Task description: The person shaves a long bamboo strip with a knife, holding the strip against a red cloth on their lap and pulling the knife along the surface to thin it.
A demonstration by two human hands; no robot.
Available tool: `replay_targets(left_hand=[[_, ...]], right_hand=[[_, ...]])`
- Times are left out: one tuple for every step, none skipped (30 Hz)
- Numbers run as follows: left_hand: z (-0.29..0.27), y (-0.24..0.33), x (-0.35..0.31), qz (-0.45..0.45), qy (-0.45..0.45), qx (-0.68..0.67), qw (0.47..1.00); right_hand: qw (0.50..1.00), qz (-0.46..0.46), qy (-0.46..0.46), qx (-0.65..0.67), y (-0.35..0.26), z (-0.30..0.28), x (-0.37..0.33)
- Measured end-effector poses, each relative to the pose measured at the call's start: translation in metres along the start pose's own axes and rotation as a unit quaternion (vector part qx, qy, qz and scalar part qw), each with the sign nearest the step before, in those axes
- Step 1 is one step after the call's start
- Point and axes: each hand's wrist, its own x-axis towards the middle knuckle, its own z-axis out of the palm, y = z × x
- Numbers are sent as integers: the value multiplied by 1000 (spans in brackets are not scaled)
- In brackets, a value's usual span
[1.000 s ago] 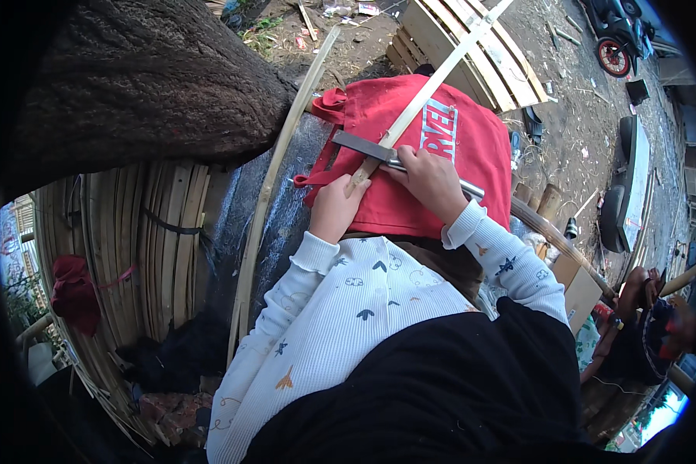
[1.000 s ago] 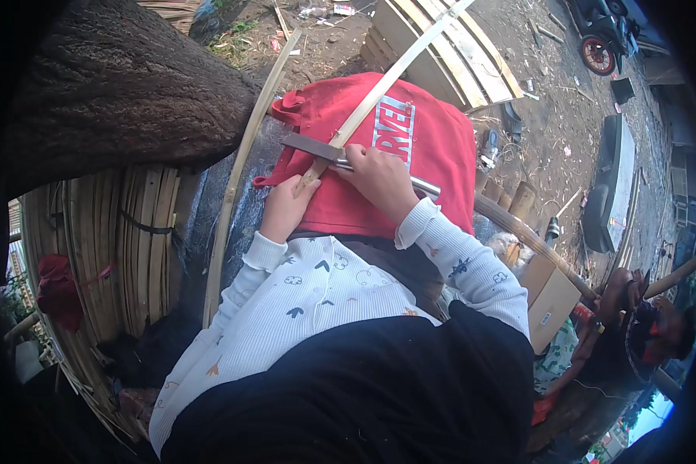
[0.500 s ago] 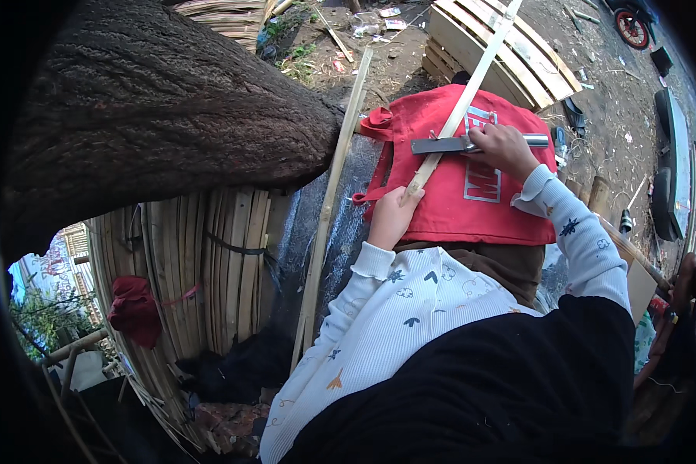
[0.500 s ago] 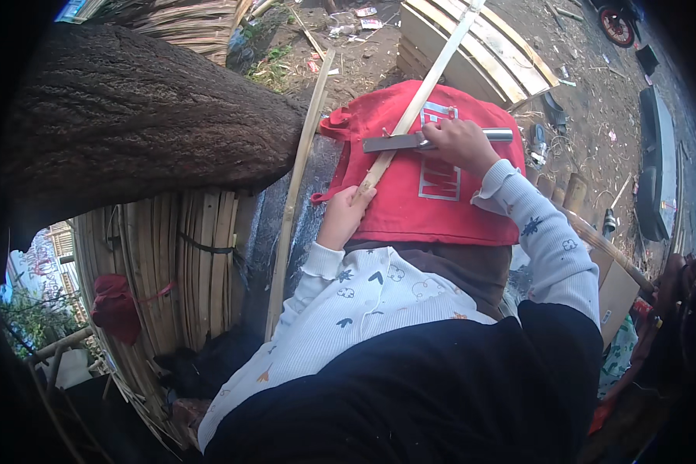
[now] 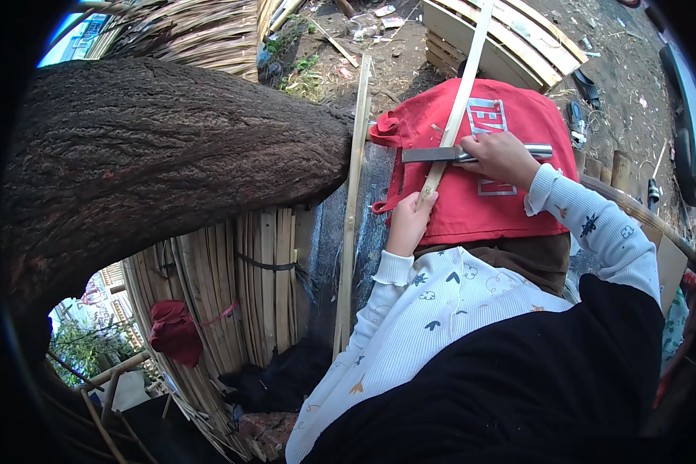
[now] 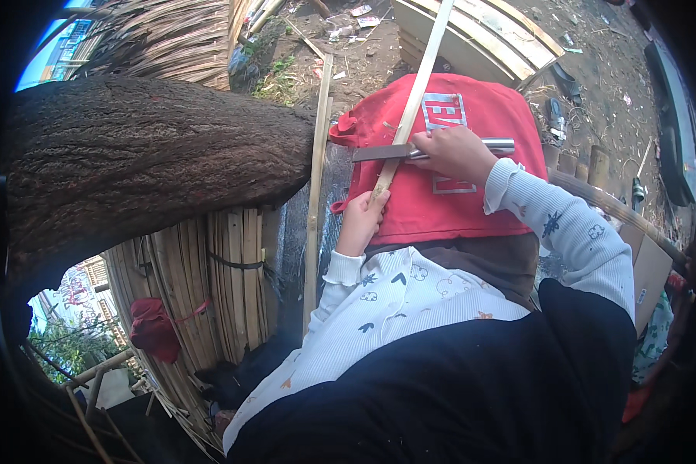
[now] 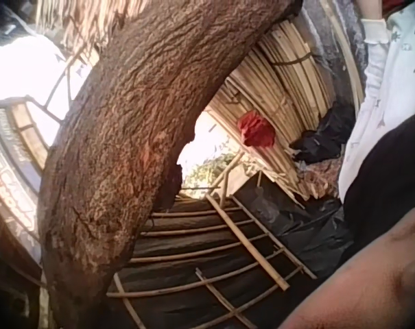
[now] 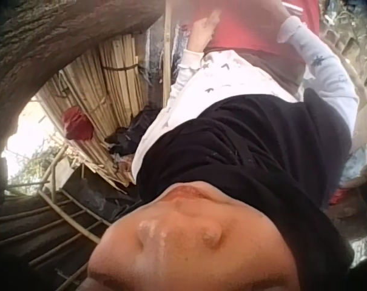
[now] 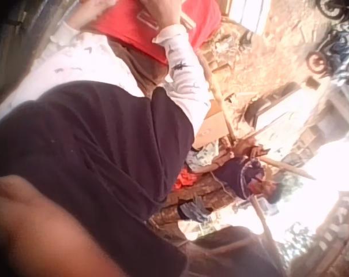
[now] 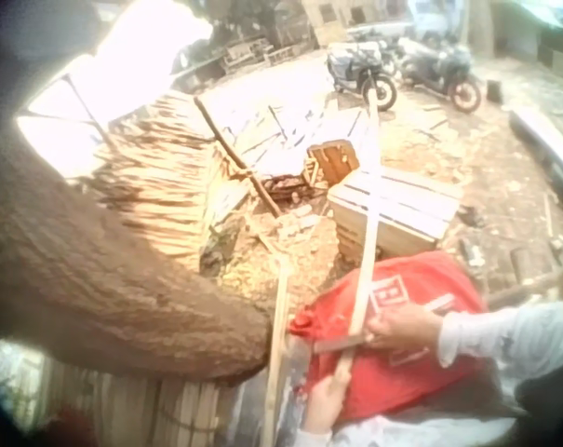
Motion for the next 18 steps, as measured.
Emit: replay_targets(left_hand=[[0, -1, -1, 14, 6, 24, 1000], [0, 0, 0, 14, 4, 25, 1000], [0, 0, 2, 19, 1, 19, 1000], [0, 2, -1, 23, -3, 14, 1000], [3, 9, -1, 21, -7, -8, 1000], [3, 9, -1, 22, -11, -7, 1000], [2, 7, -2, 9, -2, -4, 1000], [2, 9, 2, 1, 0, -2, 1000], [2, 9, -1, -10, -7, -21, 1000], [3, 9, 1, -5, -11, -21, 1000], [1, 3, 3, 11, 4, 15, 1000], [-1, -3, 5, 27, 20, 52, 998], [-1, -5, 5, 36, 30, 72, 996], [1, 1, 2, 37, 23, 75, 996], [4, 8, -2, 33, 21, 60, 997], [5, 12, -7, 28, 25, 43, 998], [6, 10, -5, 30, 25, 42, 998], [7, 3, -1, 56, 29, 71, 996]], right_hand=[[999, -39, -23, -16, 0, -2, -1], [995, -78, -46, -31, 1, -4, -3], [998, -30, -5, -46, 14, -3, 1], [997, 20, 34, -61, 33, -3, 6], [993, 14, 61, -98, 51, -8, 10], [991, 21, 70, -116, 54, -4, 10], [994, 56, 57, -75, 46, 5, 10], [993, 97, 45, -39, 32, 3, 10], [992, 121, 26, -27, 16, -1, 3], [997, 61, 39, 11, 12, 4, -3], [1000, 27, -6, -6, 0, -1, -7], [998, -8, -50, -22, -9, -7, -9], [998, -38, -39, -30, -6, -10, -10], [998, -41, -9, -43, 9, -8, -9], [997, 32, 42, -58, 34, -6, -3], [988, 98, 91, -71, 55, -5, 6], [983, 146, 85, -75, 68, -10, 13], [975, 194, 79, -79, 76, -11, 16]])
